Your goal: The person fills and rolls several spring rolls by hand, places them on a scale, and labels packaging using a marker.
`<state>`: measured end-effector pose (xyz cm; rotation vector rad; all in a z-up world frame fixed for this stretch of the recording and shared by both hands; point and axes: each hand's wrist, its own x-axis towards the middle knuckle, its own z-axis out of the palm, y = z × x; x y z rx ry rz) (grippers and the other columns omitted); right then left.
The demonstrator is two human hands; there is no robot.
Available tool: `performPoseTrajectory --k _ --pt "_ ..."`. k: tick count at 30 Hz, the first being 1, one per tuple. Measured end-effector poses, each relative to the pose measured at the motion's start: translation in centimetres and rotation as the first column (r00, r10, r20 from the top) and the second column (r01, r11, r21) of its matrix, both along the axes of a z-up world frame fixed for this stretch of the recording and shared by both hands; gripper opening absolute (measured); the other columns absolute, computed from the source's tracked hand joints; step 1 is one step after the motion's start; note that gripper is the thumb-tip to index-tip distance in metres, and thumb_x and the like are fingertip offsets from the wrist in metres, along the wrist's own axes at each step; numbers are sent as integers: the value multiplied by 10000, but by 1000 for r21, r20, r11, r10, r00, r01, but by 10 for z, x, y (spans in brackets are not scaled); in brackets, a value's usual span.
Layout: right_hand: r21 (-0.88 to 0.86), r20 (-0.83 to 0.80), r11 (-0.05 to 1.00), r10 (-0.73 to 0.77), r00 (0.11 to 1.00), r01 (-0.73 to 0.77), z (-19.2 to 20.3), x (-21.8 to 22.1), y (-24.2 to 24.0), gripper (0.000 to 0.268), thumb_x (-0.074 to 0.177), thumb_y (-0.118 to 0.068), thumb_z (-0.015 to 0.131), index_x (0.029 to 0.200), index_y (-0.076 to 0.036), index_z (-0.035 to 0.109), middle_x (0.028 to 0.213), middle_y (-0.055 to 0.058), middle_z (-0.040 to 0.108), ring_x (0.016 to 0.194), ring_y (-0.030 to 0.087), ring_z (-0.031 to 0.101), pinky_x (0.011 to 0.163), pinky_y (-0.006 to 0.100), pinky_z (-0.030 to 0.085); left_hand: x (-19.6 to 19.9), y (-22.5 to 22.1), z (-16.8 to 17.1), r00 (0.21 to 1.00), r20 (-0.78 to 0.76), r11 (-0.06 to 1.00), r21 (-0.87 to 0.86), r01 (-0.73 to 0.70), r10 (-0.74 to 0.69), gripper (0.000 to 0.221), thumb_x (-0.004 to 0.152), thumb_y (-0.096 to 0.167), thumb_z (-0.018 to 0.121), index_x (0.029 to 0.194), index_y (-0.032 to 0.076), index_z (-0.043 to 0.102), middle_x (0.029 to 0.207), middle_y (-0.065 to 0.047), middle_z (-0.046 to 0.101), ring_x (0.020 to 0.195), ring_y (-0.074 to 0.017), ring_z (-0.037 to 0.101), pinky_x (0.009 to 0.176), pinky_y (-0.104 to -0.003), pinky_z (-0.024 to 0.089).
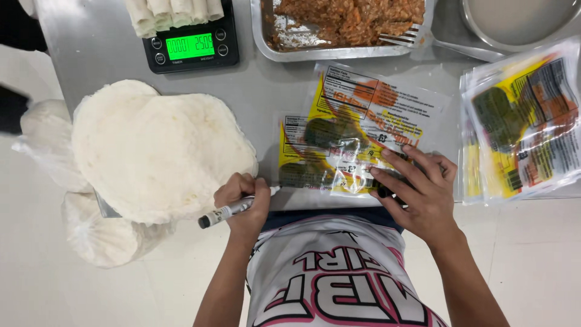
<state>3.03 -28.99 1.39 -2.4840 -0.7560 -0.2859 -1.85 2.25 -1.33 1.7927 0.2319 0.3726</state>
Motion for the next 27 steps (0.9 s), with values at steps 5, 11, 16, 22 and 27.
performPoseTrajectory --k 5,11,16,22,27 --pt "9 -10 1000 -2 1000 2 1 0 1 207 929 -340 723 1120 -283 778 1331 -13 716 1242 309 619 987 445 354 -2 -2 -5 999 4 999 11 -50 50 382 830 -85 639 599 120 415 420 -38 424 345 -122 371 392 -275 310" --pt "109 2 994 13 1000 -13 14 -15 29 381 1004 -513 516 1039 -192 718 1057 11 711 905 299 642 763 451 442 10 -37 41 998 -20 878 -475 -61 59 331 864 -24 744 746 69 448 495 -45 486 414 -115 474 434 -237 360" --pt "43 24 989 138 990 -139 -2 -25 59 451 985 -521 601 755 -135 560 729 36 582 738 274 596 727 433 402 15 -63 43 999 -14 798 -601 -31 29 426 838 -138 678 660 115 385 486 0 382 443 -75 341 418 -249 295" --pt "392 -228 890 337 913 -231 10 -26 77 363 1042 -384 489 826 -96 537 701 51 575 633 239 584 632 387 475 15 -82 41 954 -134 773 -621 130 -268 365 769 -140 640 654 97 389 548 -30 426 481 -97 397 374 -298 355" --pt "739 -617 653 556 558 167 -98 -22 8 498 1063 -519 376 725 -180 513 546 -53 510 444 109 540 469 285 474 55 -81 64 826 -180 761 -528 377 -534 408 820 -6 652 662 209 343 606 62 375 539 -76 341 500 -254 306"
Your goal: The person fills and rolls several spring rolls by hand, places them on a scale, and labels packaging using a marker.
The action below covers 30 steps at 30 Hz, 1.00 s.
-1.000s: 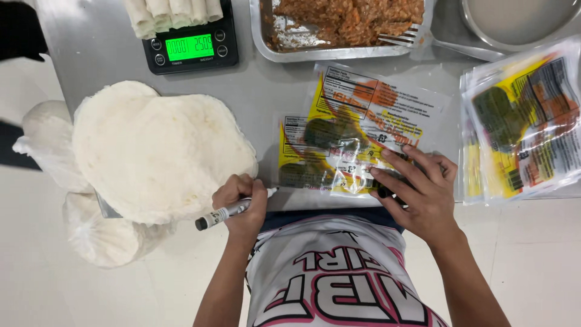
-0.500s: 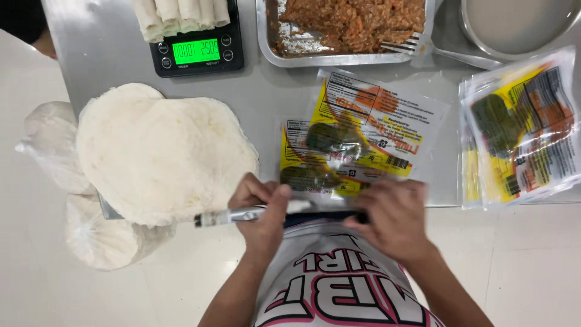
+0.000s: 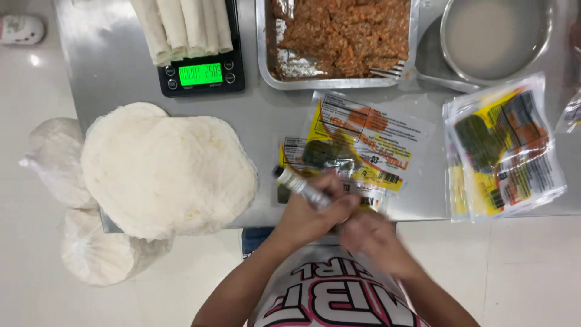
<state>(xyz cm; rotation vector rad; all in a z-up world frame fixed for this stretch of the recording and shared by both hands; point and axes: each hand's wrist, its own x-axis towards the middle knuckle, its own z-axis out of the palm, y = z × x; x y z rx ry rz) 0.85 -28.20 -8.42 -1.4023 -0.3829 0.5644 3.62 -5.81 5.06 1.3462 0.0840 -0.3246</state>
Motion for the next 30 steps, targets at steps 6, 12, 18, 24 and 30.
performPoseTrajectory --k 6,12,18,24,30 --pt "-508 589 231 -609 531 830 112 112 -111 633 1357 -288 387 782 -35 458 627 84 462 589 154 492 570 326 398 52 -2 -28 736 590 659 703 -267 -331 324 1012 221 696 1240 4 617 1373 -186 566 1200 -377 559 1053 -518 477" --pt "-736 637 17 -321 701 677 134 126 -122 392 1311 -271 537 1482 81 513 1174 267 620 731 387 665 516 503 512 50 -6 -35 804 331 290 935 -206 -495 680 833 79 747 1473 76 515 1083 -71 555 1004 -287 525 905 -480 372" --pt "-792 -84 596 -323 943 134 168 66 -16 685 808 -131 718 1467 -164 534 1323 83 641 1053 247 612 807 392 606 27 1 16 876 455 661 708 -248 -158 249 948 241 711 766 114 598 744 -13 659 699 -228 587 694 -408 347" --pt "54 35 999 -2 999 0 164 45 40 1039 846 -734 667 1515 -3 354 1574 138 449 1462 306 481 1242 490 375 -1 14 15 953 145 633 772 60 -267 265 891 317 734 851 70 646 798 -115 709 739 -333 659 710 -498 502" --pt "-405 10 766 550 835 -500 190 70 67 1284 593 -629 862 1586 -83 259 1672 151 320 1546 326 273 1214 415 207 -9 42 49 819 538 370 815 -445 -200 1103 986 318 854 1684 283 1 1755 -167 25 1633 -509 110 1251 -753 301"
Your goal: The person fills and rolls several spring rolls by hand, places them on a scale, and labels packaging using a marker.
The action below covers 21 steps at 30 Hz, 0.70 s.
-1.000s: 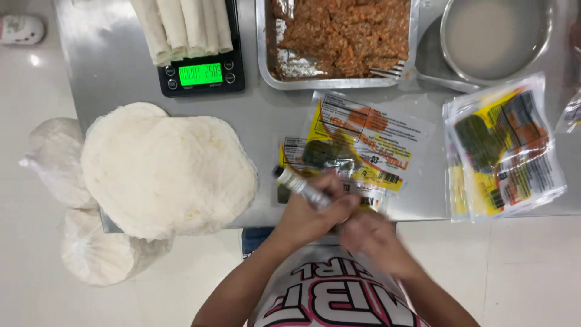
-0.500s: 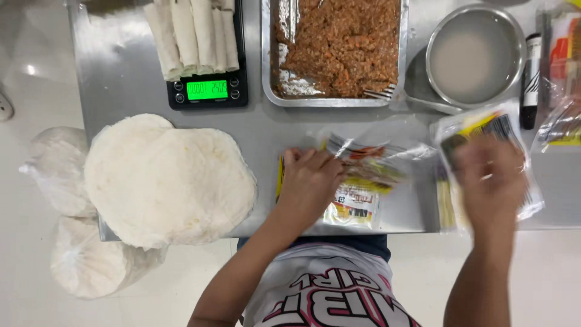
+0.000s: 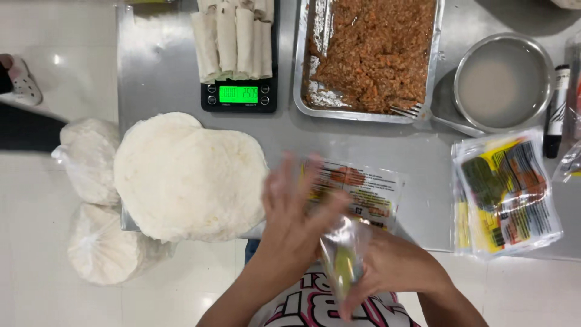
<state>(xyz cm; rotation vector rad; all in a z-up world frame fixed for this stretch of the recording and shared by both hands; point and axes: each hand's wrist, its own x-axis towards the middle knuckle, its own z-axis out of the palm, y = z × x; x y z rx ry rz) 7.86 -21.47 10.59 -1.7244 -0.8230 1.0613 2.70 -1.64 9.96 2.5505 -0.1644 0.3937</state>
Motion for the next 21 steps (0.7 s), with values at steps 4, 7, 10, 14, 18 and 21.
performPoseTrajectory --k 4,7,10,14,18,21 --pt "289 -410 948 -3 912 133 -19 11 -8 1054 625 -648 878 1398 -34 507 1375 77 591 1287 231 551 1094 344 386 1 17 20 945 -36 702 -679 215 -324 347 887 236 764 1190 138 626 1303 -68 600 1287 -315 526 1049 -524 441" --pt "232 -542 849 -293 787 475 -16 5 22 830 711 -438 857 1357 -12 558 1387 115 626 1295 269 599 1145 408 439 6 14 -2 992 -125 107 -986 -126 19 157 892 144 741 1001 115 632 1012 -46 702 990 -205 665 908 -333 567" --pt "104 -401 653 -663 632 750 -27 -1 39 393 748 -73 840 1122 -11 736 1107 111 798 1021 225 767 948 356 626 14 18 -9 969 -229 -270 -942 -197 93 233 879 38 780 1022 105 608 1016 -72 699 1005 -219 644 808 -325 590" --pt "193 14 568 -817 576 800 -13 12 36 59 920 -50 706 897 -15 748 733 63 737 601 113 688 537 217 620 9 55 -18 982 -183 -269 -949 -166 38 152 823 33 816 929 -26 723 1020 -122 681 1025 -298 636 861 -399 586" --pt "333 571 755 -638 516 565 -39 20 26 124 992 -98 612 995 0 689 626 12 616 434 67 461 380 238 390 -1 75 -20 912 -254 547 -737 -398 321 121 802 -12 826 916 19 798 755 -64 722 678 -114 649 621 -208 523" --pt "303 792 839 -485 369 452 -32 27 42 412 1054 -137 460 662 -81 348 547 27 303 454 176 291 442 359 233 2 92 -45 951 -9 907 -298 -299 310 286 986 192 683 748 109 548 600 -12 625 389 -62 490 275 -203 392"
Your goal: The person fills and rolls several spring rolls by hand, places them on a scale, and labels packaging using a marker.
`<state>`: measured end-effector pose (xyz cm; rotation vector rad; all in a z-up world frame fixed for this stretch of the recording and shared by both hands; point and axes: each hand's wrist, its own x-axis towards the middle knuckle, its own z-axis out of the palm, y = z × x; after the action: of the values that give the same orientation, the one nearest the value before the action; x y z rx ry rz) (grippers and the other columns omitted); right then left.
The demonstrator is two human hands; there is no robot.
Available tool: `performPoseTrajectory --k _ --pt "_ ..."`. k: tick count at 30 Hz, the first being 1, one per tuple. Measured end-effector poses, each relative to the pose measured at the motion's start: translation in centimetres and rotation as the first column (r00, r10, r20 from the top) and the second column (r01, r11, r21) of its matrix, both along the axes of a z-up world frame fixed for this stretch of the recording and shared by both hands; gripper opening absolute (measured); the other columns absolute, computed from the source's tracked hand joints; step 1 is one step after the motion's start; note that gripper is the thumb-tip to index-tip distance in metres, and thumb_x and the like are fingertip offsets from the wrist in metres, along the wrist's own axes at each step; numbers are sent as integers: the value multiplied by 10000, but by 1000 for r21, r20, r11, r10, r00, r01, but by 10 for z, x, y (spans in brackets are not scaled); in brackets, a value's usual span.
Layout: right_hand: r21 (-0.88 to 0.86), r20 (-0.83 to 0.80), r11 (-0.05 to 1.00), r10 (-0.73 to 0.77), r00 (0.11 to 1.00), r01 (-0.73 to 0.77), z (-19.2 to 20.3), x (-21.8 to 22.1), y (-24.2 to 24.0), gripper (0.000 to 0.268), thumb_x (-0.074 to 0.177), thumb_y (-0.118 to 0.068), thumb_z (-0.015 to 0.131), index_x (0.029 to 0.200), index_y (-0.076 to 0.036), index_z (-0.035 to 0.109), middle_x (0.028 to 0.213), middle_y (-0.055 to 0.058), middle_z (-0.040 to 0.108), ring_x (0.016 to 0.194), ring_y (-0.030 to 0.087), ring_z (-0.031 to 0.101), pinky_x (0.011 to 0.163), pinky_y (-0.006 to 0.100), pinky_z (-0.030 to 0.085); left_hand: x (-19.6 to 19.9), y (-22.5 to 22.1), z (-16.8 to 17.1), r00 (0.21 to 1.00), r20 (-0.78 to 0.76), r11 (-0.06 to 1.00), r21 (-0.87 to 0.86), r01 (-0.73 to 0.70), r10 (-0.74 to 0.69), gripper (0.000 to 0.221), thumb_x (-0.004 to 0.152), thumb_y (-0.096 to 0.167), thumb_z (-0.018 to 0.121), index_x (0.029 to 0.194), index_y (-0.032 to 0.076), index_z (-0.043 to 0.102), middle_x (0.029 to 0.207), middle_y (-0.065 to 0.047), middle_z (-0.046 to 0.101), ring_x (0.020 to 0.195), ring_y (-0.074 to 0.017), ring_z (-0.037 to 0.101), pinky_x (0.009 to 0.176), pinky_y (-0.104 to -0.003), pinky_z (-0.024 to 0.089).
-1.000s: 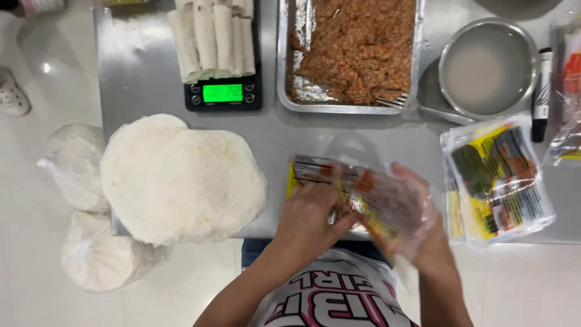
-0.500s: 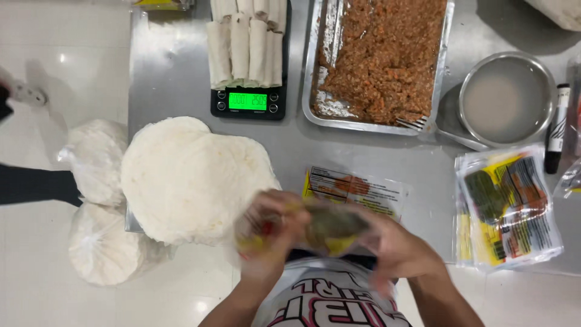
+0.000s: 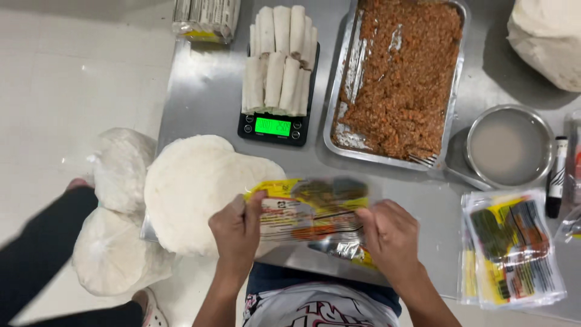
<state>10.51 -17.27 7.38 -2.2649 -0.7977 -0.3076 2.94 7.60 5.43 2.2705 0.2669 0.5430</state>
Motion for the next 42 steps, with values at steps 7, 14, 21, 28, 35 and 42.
performPoseTrajectory --k 7,14,21,28,35,42 --pt "307 -482 939 15 876 153 2 9 10 178 923 -90 679 747 -64 681 541 -9 557 421 50 456 408 236 354 29 27 19 985 -146 867 -499 2 -86 225 968 174 678 798 84 562 693 2 573 627 -76 484 532 -262 386" --pt "-332 -662 940 -173 730 -78 87 102 27 472 979 -386 577 1217 0 702 972 334 762 852 544 717 855 631 549 78 71 26 938 -339 899 386 207 -71 382 832 319 816 1042 13 725 1028 -187 662 908 -404 643 817 -478 522" --pt "-252 -637 965 -108 764 -73 78 245 138 673 1027 -526 389 1575 -135 379 1422 188 553 1259 337 557 1061 531 443 252 105 63 977 -175 982 -167 90 -120 607 1010 478 482 1419 35 549 1236 -139 680 1117 -260 662 930 -387 558" --pt "-297 -776 947 -165 609 -121 69 258 171 725 993 -588 415 1551 -126 384 1183 138 686 1096 264 658 1062 501 427 303 112 47 780 -607 967 -256 -11 -151 579 885 418 626 1421 204 589 1293 -46 668 966 -173 679 793 -345 555" --pt "115 -702 986 -3 712 118 36 263 167 484 1024 -345 548 1473 -167 516 1093 82 667 919 186 664 705 265 633 297 108 36 955 -138 756 -644 116 -263 545 928 170 715 1447 93 569 1079 -63 686 828 -122 646 637 -194 557" --pt "172 -401 974 -70 913 150 108 179 70 522 1034 -446 492 1415 -92 539 1262 129 593 970 200 624 715 292 612 235 17 114 948 -30 908 -299 293 -316 535 947 274 721 1437 245 507 1324 -175 600 1052 -244 709 751 -319 759"
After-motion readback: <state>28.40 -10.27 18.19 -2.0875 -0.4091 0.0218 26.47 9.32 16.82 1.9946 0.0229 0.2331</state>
